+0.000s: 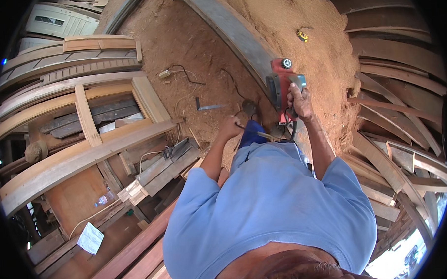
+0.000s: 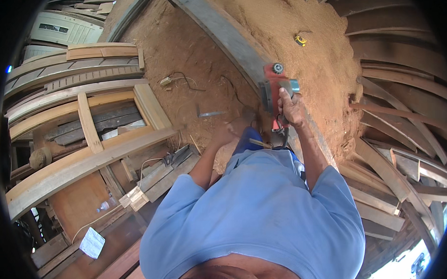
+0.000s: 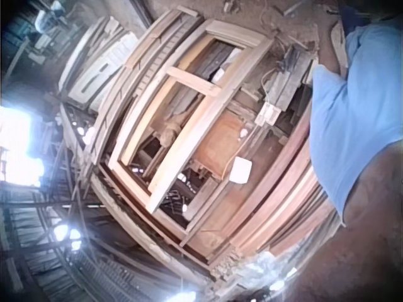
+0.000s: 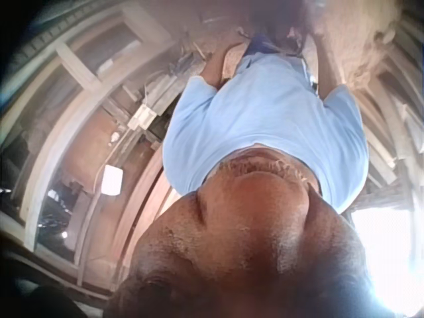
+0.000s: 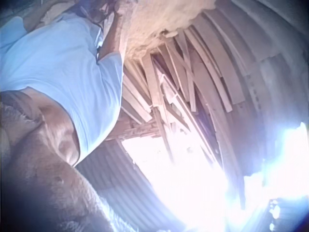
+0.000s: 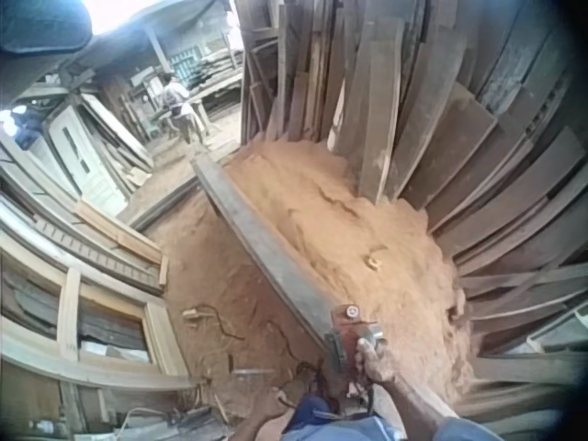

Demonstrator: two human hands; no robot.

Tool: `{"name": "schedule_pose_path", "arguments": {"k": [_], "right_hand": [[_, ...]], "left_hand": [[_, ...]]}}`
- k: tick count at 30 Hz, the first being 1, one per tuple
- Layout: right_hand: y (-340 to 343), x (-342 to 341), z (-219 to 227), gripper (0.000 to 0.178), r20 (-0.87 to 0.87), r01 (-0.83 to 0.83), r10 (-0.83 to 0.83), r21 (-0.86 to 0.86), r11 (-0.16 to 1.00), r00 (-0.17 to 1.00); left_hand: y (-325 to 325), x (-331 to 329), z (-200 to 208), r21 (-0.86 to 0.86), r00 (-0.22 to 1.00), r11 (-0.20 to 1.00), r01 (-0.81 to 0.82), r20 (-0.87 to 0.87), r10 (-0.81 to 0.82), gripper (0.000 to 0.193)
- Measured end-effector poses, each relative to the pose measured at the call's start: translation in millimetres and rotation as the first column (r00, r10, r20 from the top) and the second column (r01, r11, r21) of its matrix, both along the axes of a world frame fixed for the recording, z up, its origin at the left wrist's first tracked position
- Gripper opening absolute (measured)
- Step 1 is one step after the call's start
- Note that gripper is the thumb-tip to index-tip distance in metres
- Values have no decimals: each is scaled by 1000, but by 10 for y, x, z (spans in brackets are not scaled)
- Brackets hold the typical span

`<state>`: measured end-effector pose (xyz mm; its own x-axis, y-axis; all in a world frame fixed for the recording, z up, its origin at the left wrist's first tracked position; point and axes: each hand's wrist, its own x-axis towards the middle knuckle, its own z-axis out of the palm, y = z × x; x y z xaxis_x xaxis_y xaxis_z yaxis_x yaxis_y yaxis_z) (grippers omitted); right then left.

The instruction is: The person smooths a long wooden plank using a hand plane and an electric sander. They repeatedly plane and sand the plank, flip it over, and inspect the surface. The person also removes a splinter from their finger during the process.

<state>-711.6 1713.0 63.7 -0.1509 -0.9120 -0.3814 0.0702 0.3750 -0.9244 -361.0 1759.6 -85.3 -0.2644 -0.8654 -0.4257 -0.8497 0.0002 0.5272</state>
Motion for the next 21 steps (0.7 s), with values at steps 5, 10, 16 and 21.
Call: {"name": "schedule_pose_path", "arguments": {"k": [5,10,16,21], "right_hand": [[-393,222,-133,41,-113,-206,207,20,978,972],[-887,389,-382,41,-250,-315,303,-8,949,920],[-2300,826,-419,60,-324,-454,483,165,875,813],[-3898,1522,-788,63,-613,-443,307,-79,893,728]], "left_hand": [[194,457,-147,121,980,990,-69,192,45,22],[98,410,-564,407,964,875,-264,100,244,24],[-558,468,-690,293,908,862,-413,64,413,24],[-1257,713,-555,121,806,812,-572,-102,583,25]]}}
